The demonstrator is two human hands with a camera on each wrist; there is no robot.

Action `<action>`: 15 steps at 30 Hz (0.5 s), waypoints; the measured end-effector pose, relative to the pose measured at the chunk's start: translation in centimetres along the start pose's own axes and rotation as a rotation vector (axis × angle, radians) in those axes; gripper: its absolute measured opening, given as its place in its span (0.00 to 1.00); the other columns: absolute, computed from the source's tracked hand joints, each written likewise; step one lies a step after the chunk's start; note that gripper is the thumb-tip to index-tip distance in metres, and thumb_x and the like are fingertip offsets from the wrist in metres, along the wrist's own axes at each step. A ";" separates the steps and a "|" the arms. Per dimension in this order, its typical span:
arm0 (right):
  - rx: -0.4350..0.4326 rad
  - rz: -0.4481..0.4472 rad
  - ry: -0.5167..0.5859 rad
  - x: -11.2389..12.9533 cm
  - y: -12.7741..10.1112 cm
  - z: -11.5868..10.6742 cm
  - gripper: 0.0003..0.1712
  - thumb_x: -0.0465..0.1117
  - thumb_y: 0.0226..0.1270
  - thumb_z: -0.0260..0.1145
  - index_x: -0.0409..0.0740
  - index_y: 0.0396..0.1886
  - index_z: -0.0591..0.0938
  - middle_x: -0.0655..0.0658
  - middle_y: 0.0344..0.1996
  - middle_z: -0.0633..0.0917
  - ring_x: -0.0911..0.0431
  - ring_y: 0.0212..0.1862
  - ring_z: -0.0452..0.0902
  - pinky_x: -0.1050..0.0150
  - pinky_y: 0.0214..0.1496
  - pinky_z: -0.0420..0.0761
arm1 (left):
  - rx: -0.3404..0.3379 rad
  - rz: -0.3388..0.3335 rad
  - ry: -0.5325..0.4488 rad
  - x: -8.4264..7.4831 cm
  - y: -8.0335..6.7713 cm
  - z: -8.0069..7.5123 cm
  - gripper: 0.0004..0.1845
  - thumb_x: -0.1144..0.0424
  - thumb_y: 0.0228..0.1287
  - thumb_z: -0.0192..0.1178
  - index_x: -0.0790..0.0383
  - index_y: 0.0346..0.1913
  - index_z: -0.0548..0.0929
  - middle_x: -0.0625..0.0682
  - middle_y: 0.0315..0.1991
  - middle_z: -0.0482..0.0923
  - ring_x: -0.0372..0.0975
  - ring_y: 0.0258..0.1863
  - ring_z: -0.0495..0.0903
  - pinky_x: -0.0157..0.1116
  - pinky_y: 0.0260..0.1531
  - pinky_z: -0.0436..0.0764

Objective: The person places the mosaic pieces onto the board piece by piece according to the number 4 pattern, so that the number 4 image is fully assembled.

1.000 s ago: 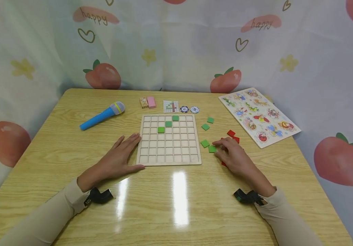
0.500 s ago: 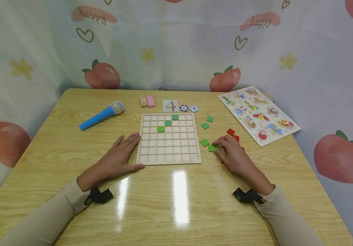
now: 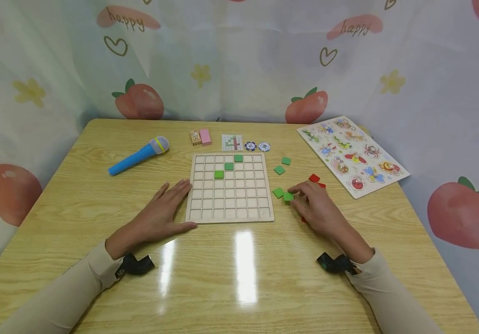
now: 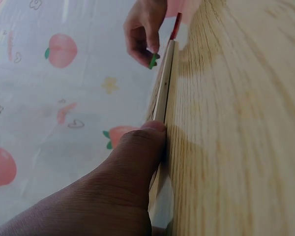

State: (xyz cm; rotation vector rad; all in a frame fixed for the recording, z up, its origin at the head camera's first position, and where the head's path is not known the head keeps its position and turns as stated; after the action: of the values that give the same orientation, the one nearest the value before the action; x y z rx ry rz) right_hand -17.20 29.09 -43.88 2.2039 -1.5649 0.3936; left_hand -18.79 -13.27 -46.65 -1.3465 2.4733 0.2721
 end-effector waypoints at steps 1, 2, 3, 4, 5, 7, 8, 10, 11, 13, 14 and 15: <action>-0.004 -0.009 -0.006 0.1 0.1 -0.1 0.16 0.36 0.75 0.71 0.45 0.60 0.84 0.42 0.52 0.86 0.50 0.48 0.77 0.53 0.50 0.77 | 0.001 -0.001 -0.001 0.0 0.0 0.0 0.63 0.26 0.64 0.65 0.60 0.88 0.50 0.54 0.89 0.48 0.47 0.89 0.47 0.54 0.89 0.40; -0.008 -0.014 -0.011 0.3 0.3 -0.2 0.16 0.37 0.75 0.71 0.45 0.60 0.84 0.43 0.52 0.86 0.50 0.47 0.77 0.54 0.49 0.76 | 0.002 -0.002 -0.002 0.0 0.0 0.0 0.63 0.26 0.63 0.65 0.60 0.88 0.50 0.54 0.89 0.48 0.47 0.89 0.47 0.54 0.89 0.40; -0.008 -0.018 -0.015 0.4 0.4 -0.2 0.16 0.37 0.75 0.71 0.46 0.60 0.84 0.43 0.52 0.86 0.50 0.47 0.77 0.55 0.48 0.75 | 0.004 -0.003 -0.003 0.0 0.0 0.0 0.63 0.26 0.63 0.65 0.59 0.88 0.50 0.54 0.89 0.48 0.47 0.89 0.47 0.54 0.89 0.40; -0.007 -0.023 -0.018 0.5 0.5 -0.3 0.16 0.37 0.75 0.71 0.46 0.60 0.84 0.43 0.52 0.86 0.49 0.47 0.77 0.55 0.48 0.75 | 0.006 -0.004 -0.005 0.0 0.0 0.0 0.63 0.26 0.64 0.65 0.59 0.88 0.50 0.54 0.89 0.48 0.47 0.89 0.47 0.54 0.89 0.40; -0.004 -0.026 -0.016 0.6 0.6 -0.3 0.16 0.37 0.75 0.70 0.46 0.60 0.84 0.42 0.53 0.86 0.49 0.48 0.78 0.54 0.49 0.75 | 0.008 -0.005 -0.007 0.0 0.0 0.0 0.62 0.26 0.64 0.65 0.59 0.88 0.50 0.54 0.89 0.48 0.47 0.89 0.47 0.54 0.89 0.39; 0.004 -0.026 -0.011 0.7 0.9 -0.4 0.16 0.37 0.75 0.70 0.46 0.60 0.84 0.42 0.55 0.86 0.47 0.50 0.80 0.52 0.51 0.77 | 0.011 -0.005 -0.006 0.0 0.0 0.0 0.62 0.26 0.64 0.65 0.59 0.88 0.50 0.54 0.89 0.48 0.47 0.89 0.47 0.54 0.89 0.39; 0.006 -0.025 -0.007 0.8 1.1 -0.5 0.16 0.37 0.75 0.70 0.46 0.60 0.84 0.42 0.56 0.86 0.46 0.52 0.80 0.50 0.53 0.78 | 0.010 -0.005 -0.005 0.1 0.0 0.0 0.62 0.26 0.64 0.64 0.59 0.88 0.50 0.54 0.89 0.48 0.47 0.89 0.47 0.54 0.89 0.39; 0.009 -0.032 -0.005 1.1 1.4 -0.5 0.16 0.36 0.75 0.71 0.46 0.60 0.84 0.42 0.56 0.86 0.45 0.54 0.81 0.48 0.56 0.77 | 0.007 -0.004 -0.004 0.1 0.0 0.0 0.62 0.26 0.64 0.65 0.59 0.88 0.50 0.54 0.89 0.48 0.47 0.89 0.47 0.55 0.89 0.40; 0.008 -0.039 -0.005 1.3 1.7 -0.5 0.16 0.36 0.75 0.71 0.46 0.60 0.84 0.42 0.56 0.86 0.45 0.55 0.81 0.47 0.58 0.76 | 0.006 -0.003 -0.002 0.1 0.0 0.0 0.62 0.26 0.64 0.65 0.59 0.88 0.50 0.54 0.89 0.48 0.47 0.89 0.47 0.54 0.89 0.40; 0.007 -0.056 -0.012 1.8 2.1 -0.6 0.17 0.36 0.74 0.72 0.46 0.59 0.84 0.42 0.55 0.86 0.45 0.54 0.80 0.47 0.59 0.75 | 0.005 -0.003 0.000 0.1 0.0 0.0 0.62 0.26 0.64 0.65 0.59 0.88 0.50 0.54 0.89 0.48 0.47 0.89 0.47 0.55 0.89 0.40; 0.007 -0.067 -0.016 2.1 2.4 -0.7 0.17 0.35 0.73 0.72 0.46 0.59 0.84 0.42 0.55 0.86 0.46 0.54 0.80 0.47 0.58 0.74 | 0.003 -0.002 0.000 0.1 0.0 0.0 0.62 0.26 0.64 0.65 0.60 0.88 0.50 0.54 0.89 0.48 0.47 0.89 0.47 0.55 0.89 0.40; 0.006 -0.082 -0.019 2.4 2.7 -0.7 0.17 0.35 0.73 0.73 0.46 0.58 0.85 0.42 0.55 0.86 0.46 0.53 0.80 0.48 0.58 0.74 | 0.003 -0.002 0.001 0.1 0.0 0.0 0.62 0.26 0.64 0.65 0.60 0.88 0.50 0.54 0.89 0.48 0.47 0.89 0.47 0.55 0.89 0.40</action>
State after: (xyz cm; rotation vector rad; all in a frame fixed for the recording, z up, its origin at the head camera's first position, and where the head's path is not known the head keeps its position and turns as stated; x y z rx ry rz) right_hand -18.92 26.68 -41.78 2.2739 -1.4794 0.3547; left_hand -18.87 -13.35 -46.73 -1.3478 2.4724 0.2675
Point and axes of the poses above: each hand's wrist, its own y-axis towards the middle knuckle, its own z-axis out of the palm, x = y × z, the point moved 3 cm from there along y, towards the middle knuckle
